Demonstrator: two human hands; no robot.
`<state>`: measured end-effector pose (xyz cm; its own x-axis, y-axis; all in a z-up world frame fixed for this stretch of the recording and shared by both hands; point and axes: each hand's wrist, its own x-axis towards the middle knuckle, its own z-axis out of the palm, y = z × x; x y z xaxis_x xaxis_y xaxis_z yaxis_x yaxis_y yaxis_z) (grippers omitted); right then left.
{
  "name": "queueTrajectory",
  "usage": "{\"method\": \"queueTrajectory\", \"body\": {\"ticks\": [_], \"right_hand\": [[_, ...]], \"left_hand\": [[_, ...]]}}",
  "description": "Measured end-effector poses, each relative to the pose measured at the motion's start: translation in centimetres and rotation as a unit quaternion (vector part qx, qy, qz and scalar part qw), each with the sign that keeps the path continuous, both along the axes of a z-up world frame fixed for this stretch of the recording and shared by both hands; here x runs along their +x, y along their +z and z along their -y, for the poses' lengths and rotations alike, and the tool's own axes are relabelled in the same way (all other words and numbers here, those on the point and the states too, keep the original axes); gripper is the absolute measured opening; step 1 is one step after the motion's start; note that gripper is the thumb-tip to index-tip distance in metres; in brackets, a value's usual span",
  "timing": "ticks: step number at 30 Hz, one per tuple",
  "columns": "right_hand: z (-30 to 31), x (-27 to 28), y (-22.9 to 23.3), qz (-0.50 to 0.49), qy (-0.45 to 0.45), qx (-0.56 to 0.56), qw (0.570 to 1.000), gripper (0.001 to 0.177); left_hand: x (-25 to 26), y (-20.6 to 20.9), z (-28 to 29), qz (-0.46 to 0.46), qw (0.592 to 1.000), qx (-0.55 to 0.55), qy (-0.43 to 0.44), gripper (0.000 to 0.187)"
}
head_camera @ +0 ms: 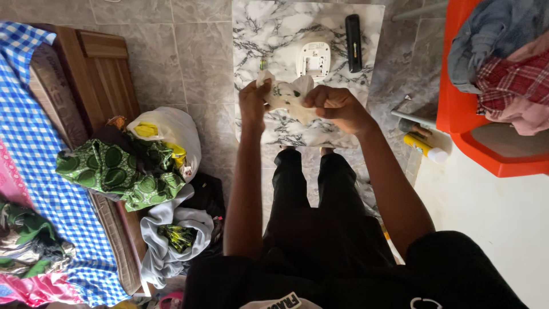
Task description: The person opens the battery compartment of a white electronic device, removes batteries from a plastic bag, and inserts them one by one into the slots. The person then closes the compartment and briefly checks the device before reopening it to remove and reinsert the batteries again.
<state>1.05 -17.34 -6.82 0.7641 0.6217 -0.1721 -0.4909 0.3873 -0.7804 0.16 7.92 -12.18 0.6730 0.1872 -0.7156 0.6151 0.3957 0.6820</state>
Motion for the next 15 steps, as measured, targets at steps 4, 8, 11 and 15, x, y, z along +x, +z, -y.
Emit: {"method": "queueTrajectory", "body": {"ticks": [4, 8, 11, 15], "right_hand": [[0.0, 1.2, -0.5, -0.054, 0.029, -0.055, 0.997, 0.018], [-2.4, 2.0, 0.6, 0.091, 0.005, -0.300, 0.950, 0.035], [-4.1, 0.7, 2.6, 0.279, -0.031, -0.396, 0.874, 0.027], [-4.1, -0.3, 4.0, 0.345, -0.040, -0.432, 0.833, 0.019]], "left_hand": [[0.3, -1.4, 3.0, 0.058, 0.994, 0.083, 0.036, 0.031], [-0.3, 2.0, 5.1, 0.075, 0.975, 0.207, -0.009, 0.031], [-0.7, 5.2, 5.6, 0.090, 0.960, 0.265, -0.025, 0.031], [-0.7, 8.1, 6.2, 0.114, 0.941, 0.308, -0.084, 0.042]]}}
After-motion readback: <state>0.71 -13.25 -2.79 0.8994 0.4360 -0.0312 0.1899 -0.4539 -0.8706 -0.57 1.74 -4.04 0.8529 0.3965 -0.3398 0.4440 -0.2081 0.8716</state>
